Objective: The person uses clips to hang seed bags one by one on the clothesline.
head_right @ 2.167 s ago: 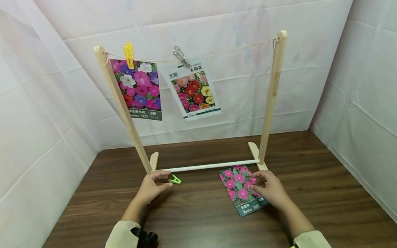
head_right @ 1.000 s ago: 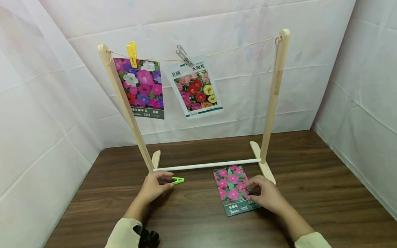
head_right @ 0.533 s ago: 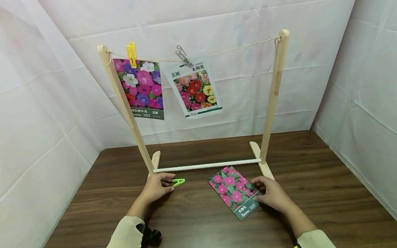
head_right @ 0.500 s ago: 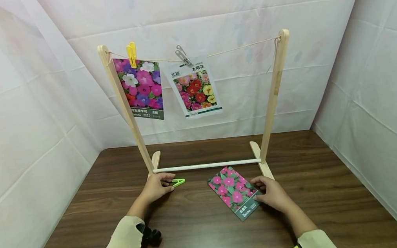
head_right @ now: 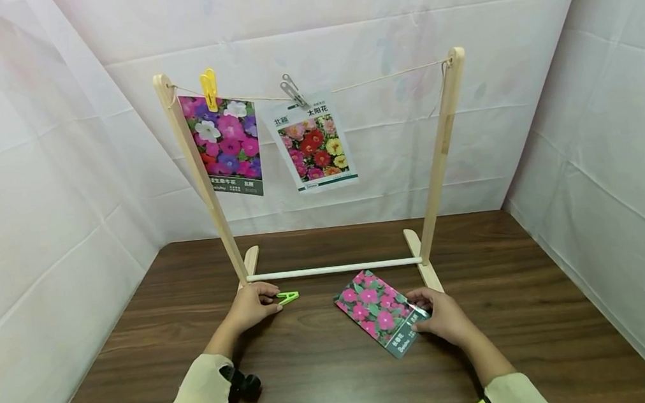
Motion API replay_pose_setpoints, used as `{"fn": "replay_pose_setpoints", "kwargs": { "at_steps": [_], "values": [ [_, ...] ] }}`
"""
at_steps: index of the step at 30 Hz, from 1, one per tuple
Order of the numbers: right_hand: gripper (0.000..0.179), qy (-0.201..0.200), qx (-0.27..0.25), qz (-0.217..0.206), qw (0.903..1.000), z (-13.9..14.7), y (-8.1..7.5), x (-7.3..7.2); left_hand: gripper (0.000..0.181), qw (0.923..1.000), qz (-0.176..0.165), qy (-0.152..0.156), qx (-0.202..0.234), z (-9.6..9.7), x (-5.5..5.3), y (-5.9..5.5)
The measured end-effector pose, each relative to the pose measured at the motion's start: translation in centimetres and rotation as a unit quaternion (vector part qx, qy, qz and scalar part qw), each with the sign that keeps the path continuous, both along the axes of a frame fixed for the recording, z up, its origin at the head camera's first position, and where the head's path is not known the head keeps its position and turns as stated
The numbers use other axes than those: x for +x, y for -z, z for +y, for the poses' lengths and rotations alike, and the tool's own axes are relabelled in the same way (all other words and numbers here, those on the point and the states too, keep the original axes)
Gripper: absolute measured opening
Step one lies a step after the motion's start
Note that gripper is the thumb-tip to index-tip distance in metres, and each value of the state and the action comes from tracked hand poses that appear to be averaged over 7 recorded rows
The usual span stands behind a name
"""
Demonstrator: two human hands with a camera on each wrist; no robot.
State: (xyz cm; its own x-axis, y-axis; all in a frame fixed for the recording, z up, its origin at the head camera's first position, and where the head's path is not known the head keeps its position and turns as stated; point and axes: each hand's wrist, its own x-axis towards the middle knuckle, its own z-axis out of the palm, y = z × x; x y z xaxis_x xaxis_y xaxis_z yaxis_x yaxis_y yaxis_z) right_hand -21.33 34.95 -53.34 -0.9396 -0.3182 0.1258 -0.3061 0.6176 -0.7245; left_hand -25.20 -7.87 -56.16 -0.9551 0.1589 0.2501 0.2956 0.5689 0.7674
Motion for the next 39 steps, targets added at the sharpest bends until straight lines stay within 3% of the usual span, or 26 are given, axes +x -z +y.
{"fn": "replay_pose_setpoints", "kwargs": {
  "at_steps": [12, 22, 32, 39],
  "values": [
    [0.051, 0.025, 0.035, 0.029, 0.9987, -0.3, -0.2, 0.5, 0.024, 0.9991, -0.018, 0.015, 0.034, -0.4, 0.1, 0.0],
    [0.046, 0.029, -0.017, 0.012, 0.9993, -0.1, -0.1, 0.4, 0.029, 0.9875, -0.047, 0.034, 0.147, -1.1, 0.0, 0.0],
    [0.036, 0.049, -0.065, 0.007, 0.9967, 0.2, -0.2, 0.2, 0.029, 0.9806, -0.066, 0.032, 0.182, -1.1, 0.0, -0.2],
    [0.031, 0.041, -0.116, 0.000, 0.9924, 0.6, 0.0, 0.2, 0.031, 0.9729, -0.071, 0.051, 0.214, -1.0, 0.0, -0.4]
  ]
}}
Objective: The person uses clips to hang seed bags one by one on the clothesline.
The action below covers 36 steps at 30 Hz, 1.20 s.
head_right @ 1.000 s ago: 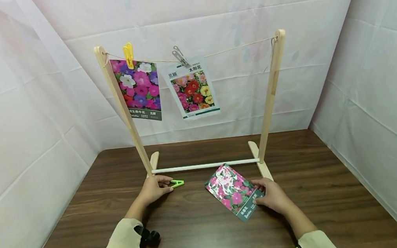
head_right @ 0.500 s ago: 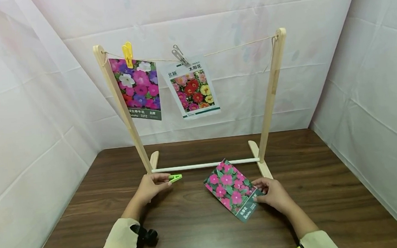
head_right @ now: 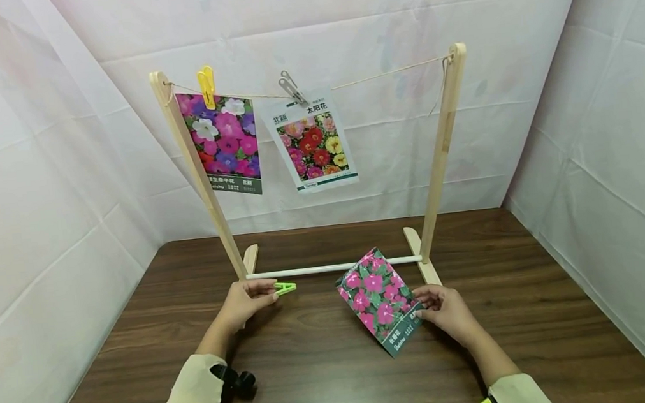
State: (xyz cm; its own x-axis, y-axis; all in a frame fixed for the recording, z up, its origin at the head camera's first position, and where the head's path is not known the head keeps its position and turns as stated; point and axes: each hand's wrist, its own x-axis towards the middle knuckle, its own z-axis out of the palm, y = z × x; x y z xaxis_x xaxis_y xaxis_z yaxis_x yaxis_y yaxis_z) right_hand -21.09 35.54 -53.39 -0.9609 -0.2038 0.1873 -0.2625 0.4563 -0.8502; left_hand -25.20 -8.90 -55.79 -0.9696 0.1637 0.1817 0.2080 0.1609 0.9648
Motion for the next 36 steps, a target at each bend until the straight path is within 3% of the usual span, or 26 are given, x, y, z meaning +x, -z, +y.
{"fn": "replay_pose_setpoints", "kwargs": {
  "at_steps": [4, 7, 11, 25, 36],
  "values": [
    [0.027, -0.028, -0.036, -0.005, 0.9989, 0.3, 0.1, 0.0, 0.031, 0.9999, 0.006, 0.010, 0.005, 0.4, 1.0, -1.9],
    [0.027, -0.055, -0.065, -0.024, 0.9961, 0.5, 0.1, 0.1, 0.030, 0.9998, 0.012, 0.012, 0.008, 0.6, 1.2, -2.5],
    [0.031, -0.074, -0.096, -0.051, 0.9913, 0.7, -0.1, 0.3, 0.030, 0.9993, 0.028, 0.016, 0.019, 0.7, 0.5, -2.1],
    [0.026, -0.067, -0.153, -0.054, 0.9846, 0.4, -1.5, 1.1, 0.033, 0.9957, 0.063, 0.059, 0.032, 1.6, 1.1, -4.7],
    [0.021, -0.053, -0.165, -0.012, 0.9848, -0.5, -3.3, 1.6, 0.032, 0.9885, 0.076, 0.108, 0.073, 2.3, 1.6, -7.8]
  ]
}}
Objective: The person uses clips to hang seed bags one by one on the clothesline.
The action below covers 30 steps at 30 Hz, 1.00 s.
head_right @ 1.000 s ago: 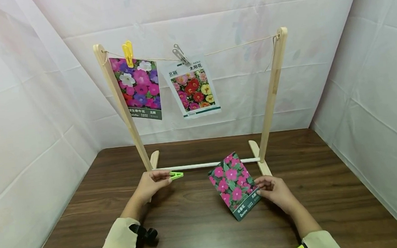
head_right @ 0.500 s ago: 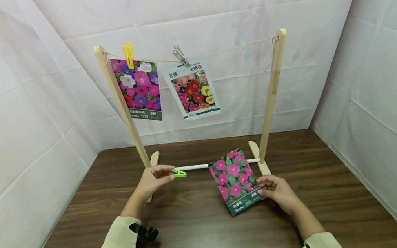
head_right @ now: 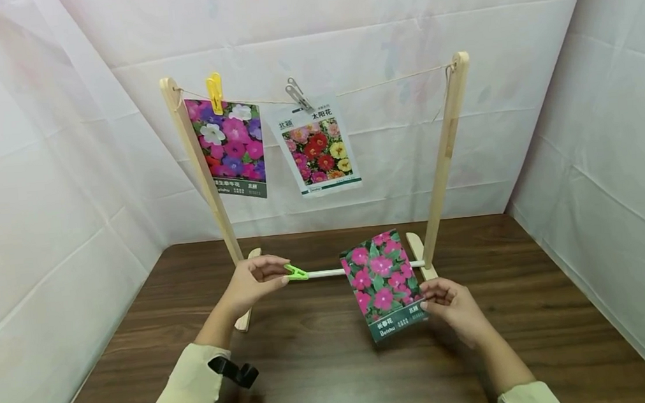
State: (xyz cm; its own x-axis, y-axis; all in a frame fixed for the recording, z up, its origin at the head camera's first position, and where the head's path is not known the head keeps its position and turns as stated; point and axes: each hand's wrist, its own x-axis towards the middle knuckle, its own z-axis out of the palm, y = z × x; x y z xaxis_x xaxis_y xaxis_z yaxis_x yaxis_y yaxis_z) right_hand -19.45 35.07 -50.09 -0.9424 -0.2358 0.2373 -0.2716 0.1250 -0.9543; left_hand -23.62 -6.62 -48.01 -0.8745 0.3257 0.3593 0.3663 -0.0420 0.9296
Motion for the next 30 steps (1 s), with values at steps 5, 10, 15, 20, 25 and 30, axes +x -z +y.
{"fn": "replay_pose_setpoints", "kwargs": {
  "at_steps": [5, 10, 15, 20, 25, 30],
  "values": [
    [0.019, 0.019, -0.014, 0.006, 0.9997, -0.3, -1.0, 0.3, 0.031, 0.9998, 0.014, 0.011, 0.004, 0.6, 0.0, -1.6],
    [0.018, 0.029, -0.030, 0.017, 0.9990, -0.2, -2.2, 0.4, 0.030, 0.9991, 0.041, 0.012, -0.003, 1.3, -0.1, -3.3],
    [0.021, 0.046, -0.040, 0.025, 0.9978, -0.2, -3.3, 0.1, 0.030, 0.9988, 0.045, 0.010, -0.015, 1.9, -0.4, -4.8],
    [0.019, 0.063, -0.024, 0.051, 0.9964, -0.1, -4.6, -0.2, 0.030, 0.9976, 0.061, -0.002, -0.032, 2.6, -0.7, -6.2],
    [0.019, 0.073, -0.029, 0.073, 0.9942, -0.2, -5.8, -0.5, 0.029, 0.9942, 0.098, -0.012, -0.042, 3.5, -1.1, -7.8],
    [0.019, 0.093, -0.025, 0.070, 0.9929, -0.6, -6.6, -0.6, 0.030, 0.9915, 0.118, -0.027, -0.048, 4.2, -1.4, -9.5]
  ]
}}
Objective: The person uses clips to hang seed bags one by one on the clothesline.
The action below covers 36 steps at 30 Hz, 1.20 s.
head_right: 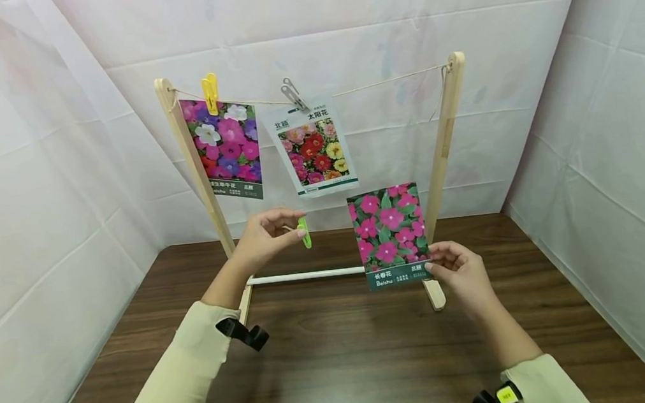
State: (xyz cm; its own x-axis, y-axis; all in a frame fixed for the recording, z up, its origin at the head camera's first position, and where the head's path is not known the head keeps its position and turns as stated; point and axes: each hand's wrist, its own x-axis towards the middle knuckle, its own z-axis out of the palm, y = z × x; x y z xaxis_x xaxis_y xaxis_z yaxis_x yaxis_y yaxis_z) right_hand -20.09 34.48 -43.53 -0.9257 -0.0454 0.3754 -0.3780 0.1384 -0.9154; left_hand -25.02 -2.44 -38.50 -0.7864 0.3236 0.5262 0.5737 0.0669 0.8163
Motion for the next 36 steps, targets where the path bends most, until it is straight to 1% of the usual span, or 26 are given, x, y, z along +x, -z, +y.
{"fn": "replay_pose_setpoints", "kwargs": {
  "at_steps": [5, 9, 13, 19, 23, 27, 32, 36],
  "values": [
    [0.018, 0.018, -0.005, 0.009, 0.9998, -0.3, -0.6, -0.2, 0.030, 0.9997, 0.019, -0.015, 0.005, 0.8, -0.3, -1.6],
    [0.019, 0.014, -0.025, 0.014, 0.9995, -0.5, -1.1, -0.4, 0.034, 0.9992, 0.025, -0.005, 0.031, 1.6, -0.3, -3.0],
    [0.020, 0.014, -0.025, 0.015, 0.9995, -0.6, -1.5, -0.5, 0.039, 0.9983, 0.022, 0.015, 0.051, 2.1, -0.5, -4.2],
    [0.018, 0.027, -0.004, 0.024, 0.9993, -0.8, -2.1, -0.6, 0.039, 0.9989, 0.015, 0.019, 0.041, 3.0, -1.0, -6.1],
    [0.019, 0.030, -0.005, 0.023, 0.9993, -0.9, -2.3, -0.6, 0.041, 0.9994, 0.002, 0.021, 0.028, 3.5, -1.3, -7.2],
    [0.020, 0.029, -0.022, 0.023, 0.9991, -0.8, -2.5, -0.6, 0.040, 0.9996, -0.002, 0.025, 0.017, 4.2, -1.6, -8.5],
    [0.019, 0.023, -0.035, 0.035, 0.9985, -0.6, -3.0, -0.8, 0.034, 0.9992, 0.010, 0.034, 0.019, 5.0, -1.8, -9.9],
    [0.017, 0.025, -0.035, 0.041, 0.9982, -0.5, -3.5, -1.0, 0.034, 0.9984, 0.022, 0.041, 0.033, 5.6, -1.9, -10.8]
  ]
}}
